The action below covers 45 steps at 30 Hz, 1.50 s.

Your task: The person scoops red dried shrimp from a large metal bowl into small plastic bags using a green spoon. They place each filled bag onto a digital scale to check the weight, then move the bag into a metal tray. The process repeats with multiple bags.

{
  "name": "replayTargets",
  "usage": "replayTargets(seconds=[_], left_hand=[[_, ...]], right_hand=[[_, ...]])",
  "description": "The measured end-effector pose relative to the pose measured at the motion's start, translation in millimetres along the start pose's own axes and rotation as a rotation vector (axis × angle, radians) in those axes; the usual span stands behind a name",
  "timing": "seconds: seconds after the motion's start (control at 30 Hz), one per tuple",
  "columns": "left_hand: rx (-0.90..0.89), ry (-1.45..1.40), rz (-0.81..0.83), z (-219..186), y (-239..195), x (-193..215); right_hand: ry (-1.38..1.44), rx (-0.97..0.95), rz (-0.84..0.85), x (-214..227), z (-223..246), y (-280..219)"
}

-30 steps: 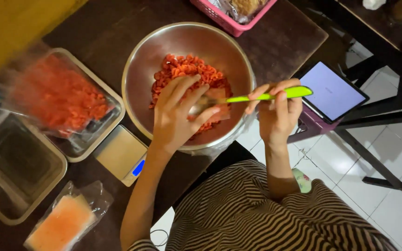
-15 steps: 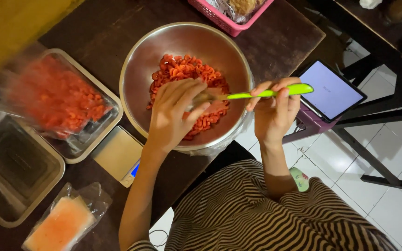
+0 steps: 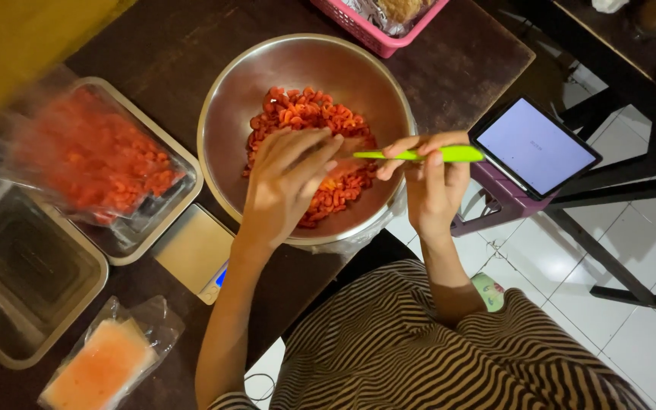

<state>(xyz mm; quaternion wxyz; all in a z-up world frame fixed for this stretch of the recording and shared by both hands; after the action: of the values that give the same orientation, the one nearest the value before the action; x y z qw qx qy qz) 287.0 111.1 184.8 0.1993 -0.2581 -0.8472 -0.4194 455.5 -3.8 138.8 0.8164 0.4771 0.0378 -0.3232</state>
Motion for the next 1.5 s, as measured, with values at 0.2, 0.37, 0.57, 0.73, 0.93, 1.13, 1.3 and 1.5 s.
replayTargets(seconds=[0.2, 0.37, 0.57, 0.73, 0.93, 1.13, 1.3, 1.5], left_hand=[[-0.063, 0.008, -0.074, -4, -2, 3], [-0.086, -0.010, -0.106, -6, -2, 5], [-0.108, -0.104, -0.172, -5, 0, 18], [-0.069, -0.166, -0.273, 10, 3, 29], [0.120, -0.190, -0.254, 34, 1, 23], [0.121, -0.183, -0.229, 41, 0, 6], [0.114, -0.128, -0.196, 37, 1, 8], [0.164, -0.074, -0.116, 45, -2, -2]], right_hand=[[0.067, -0.033, -0.038, 6, -4, -3], [0.078, -0.037, -0.062, 11, -5, -8], [0.098, -0.039, -0.100, 16, -6, -9], [-0.035, 0.082, -0.125, 43, 7, -5], [-0.144, 0.209, -0.288, 51, 27, 13], [-0.367, 0.052, 0.072, 26, -5, 7], [-0.308, -0.051, 0.293, -5, -19, 1], [-0.230, -0.254, 0.348, -13, -20, 4]])
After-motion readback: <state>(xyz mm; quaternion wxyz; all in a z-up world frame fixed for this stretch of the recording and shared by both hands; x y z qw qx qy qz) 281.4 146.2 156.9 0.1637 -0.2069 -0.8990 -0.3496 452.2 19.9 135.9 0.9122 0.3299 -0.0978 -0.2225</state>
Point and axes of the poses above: each hand's wrist, its own y-axis towards the middle knuckle, its own x-axis out of the back of the hand, z = x × y, the point moved 8 cm from there along y, towards the middle knuckle, and after that the axes turned 14 degrees about x, right-handed, at the moved point
